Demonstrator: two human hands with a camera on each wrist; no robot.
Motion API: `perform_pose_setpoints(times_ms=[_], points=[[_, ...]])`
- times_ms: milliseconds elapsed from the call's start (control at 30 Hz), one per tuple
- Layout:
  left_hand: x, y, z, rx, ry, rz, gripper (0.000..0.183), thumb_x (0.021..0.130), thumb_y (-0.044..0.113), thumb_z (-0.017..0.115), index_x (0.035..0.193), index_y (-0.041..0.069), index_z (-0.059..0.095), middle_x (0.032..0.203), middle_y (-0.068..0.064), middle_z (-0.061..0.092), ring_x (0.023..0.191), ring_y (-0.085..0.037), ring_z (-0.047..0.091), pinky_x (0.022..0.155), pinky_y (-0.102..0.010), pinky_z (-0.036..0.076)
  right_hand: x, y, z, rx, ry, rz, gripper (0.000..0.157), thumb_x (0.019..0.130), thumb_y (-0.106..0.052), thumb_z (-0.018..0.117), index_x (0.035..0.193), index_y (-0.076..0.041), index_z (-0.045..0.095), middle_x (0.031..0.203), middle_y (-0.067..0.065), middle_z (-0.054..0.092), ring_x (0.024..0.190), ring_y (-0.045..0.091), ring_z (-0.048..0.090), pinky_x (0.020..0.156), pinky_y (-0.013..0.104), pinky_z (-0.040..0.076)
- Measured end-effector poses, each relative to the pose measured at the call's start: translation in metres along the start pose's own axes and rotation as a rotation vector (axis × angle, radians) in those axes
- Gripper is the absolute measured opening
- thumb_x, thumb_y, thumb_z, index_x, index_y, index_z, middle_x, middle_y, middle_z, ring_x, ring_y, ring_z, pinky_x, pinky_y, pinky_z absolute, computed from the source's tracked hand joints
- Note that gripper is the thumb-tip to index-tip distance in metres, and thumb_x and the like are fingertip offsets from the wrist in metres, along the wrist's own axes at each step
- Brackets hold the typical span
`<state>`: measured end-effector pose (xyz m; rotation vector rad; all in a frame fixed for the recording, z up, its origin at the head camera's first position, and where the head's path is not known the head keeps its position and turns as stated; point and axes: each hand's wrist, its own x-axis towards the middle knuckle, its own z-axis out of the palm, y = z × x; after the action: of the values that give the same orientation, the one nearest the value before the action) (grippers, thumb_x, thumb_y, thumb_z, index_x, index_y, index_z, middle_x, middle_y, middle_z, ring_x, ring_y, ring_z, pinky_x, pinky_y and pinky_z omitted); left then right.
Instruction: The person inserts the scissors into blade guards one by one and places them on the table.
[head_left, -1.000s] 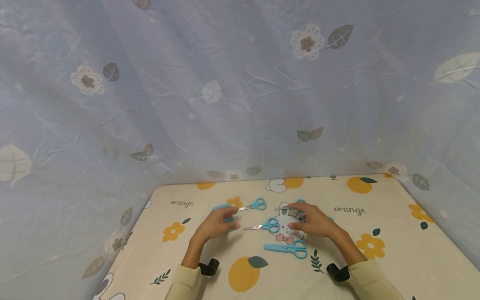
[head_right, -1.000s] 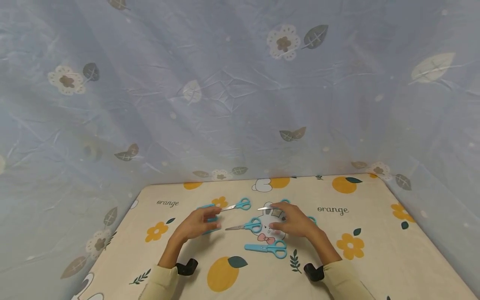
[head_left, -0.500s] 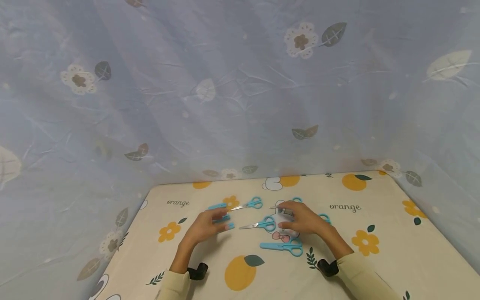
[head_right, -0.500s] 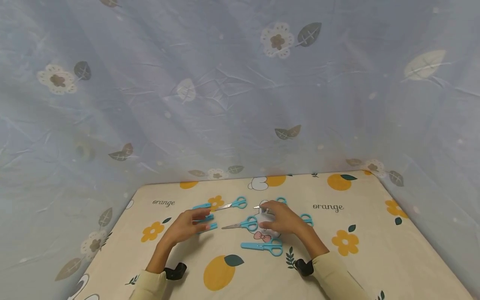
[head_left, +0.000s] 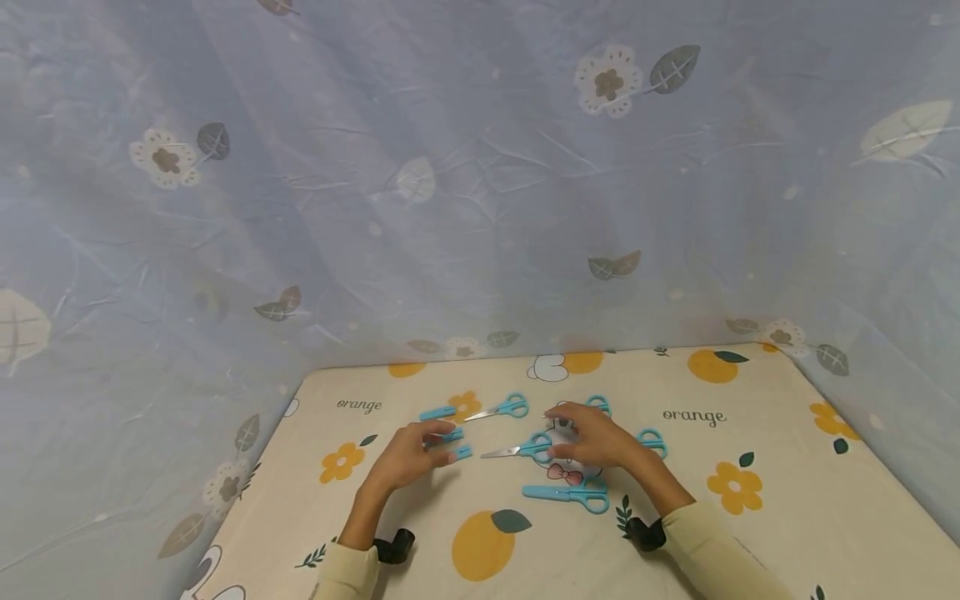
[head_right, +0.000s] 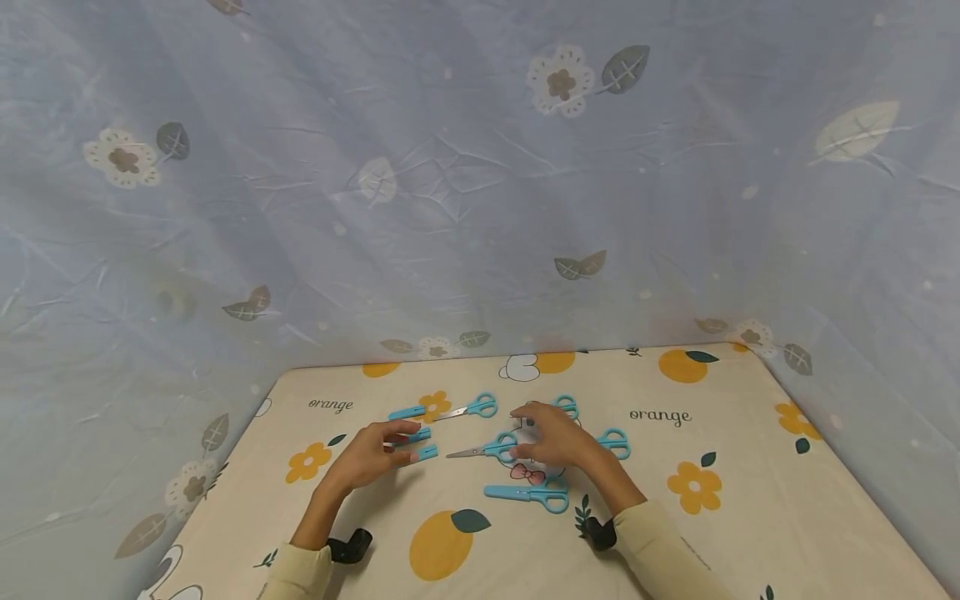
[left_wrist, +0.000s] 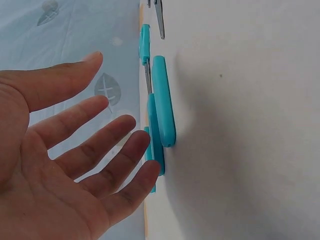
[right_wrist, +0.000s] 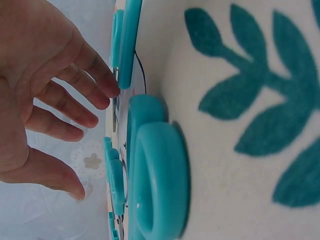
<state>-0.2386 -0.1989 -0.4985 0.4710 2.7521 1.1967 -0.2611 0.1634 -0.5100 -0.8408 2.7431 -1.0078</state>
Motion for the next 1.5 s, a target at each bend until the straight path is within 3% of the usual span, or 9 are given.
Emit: perform_pose_setpoints(times_ms=[300,700,967,1233,1500], points=[[0.000,-0.001,-0.001,0.024,0.000,-0.001,0.044,0.091,0.011,0.085,0.133,0.002,0.073,0.132,-0.022,0.073,0.117,-0.044,0.071,0.092,-0.055,0.061,0.006,-0.003,0.005,-0.014,0.009,0.003,0.065,0.093,-0.029,0.086,0.145,0.003,0.062,0.141,0.019,0.067,0.125,0.040,0.066,0.102,0.057,0.056],[0.002,-0.004,0.001,0.043,0.009,-0.022,0.040,0.088,0.008,0.087,0.126,0.001,0.076,0.127,-0.018,0.076,0.111,-0.039,0.073,0.094,-0.054,0.060,0.011,-0.007,0.011,0.011,0.004,0.048,0.063,0.093,-0.028,0.086,0.145,-0.001,0.063,0.146,0.018,0.065,0.133,0.041,0.063,0.110,0.058,0.052],[0.002,-0.006,0.003,0.040,0.019,-0.028,0.039,0.087,0.009,0.087,0.123,0.001,0.077,0.127,-0.016,0.077,0.109,-0.036,0.074,0.090,-0.050,0.061,0.014,-0.009,0.015,0.009,-0.015,0.050,0.061,0.091,-0.027,0.086,0.143,-0.003,0.065,0.138,0.015,0.071,0.129,0.038,0.066,0.110,0.059,0.052],[0.005,-0.011,0.007,0.058,0.021,-0.027,0.036,0.087,0.008,0.087,0.121,0.001,0.078,0.117,-0.012,0.079,0.101,-0.026,0.073,0.086,-0.039,0.059,0.019,-0.008,0.023,0.026,-0.029,0.058,0.058,0.090,-0.024,0.088,0.140,-0.003,0.068,0.136,0.012,0.072,0.125,0.036,0.067,0.105,0.056,0.055],[0.004,-0.007,0.013,0.093,0.029,-0.025,0.031,0.085,0.003,0.086,0.115,0.002,0.079,0.110,-0.012,0.078,0.098,-0.025,0.070,0.086,-0.039,0.057,0.019,-0.016,0.024,0.003,-0.050,0.058,0.052,0.091,-0.018,0.086,0.138,-0.003,0.070,0.136,0.011,0.070,0.125,0.032,0.062,0.108,0.057,0.052]])
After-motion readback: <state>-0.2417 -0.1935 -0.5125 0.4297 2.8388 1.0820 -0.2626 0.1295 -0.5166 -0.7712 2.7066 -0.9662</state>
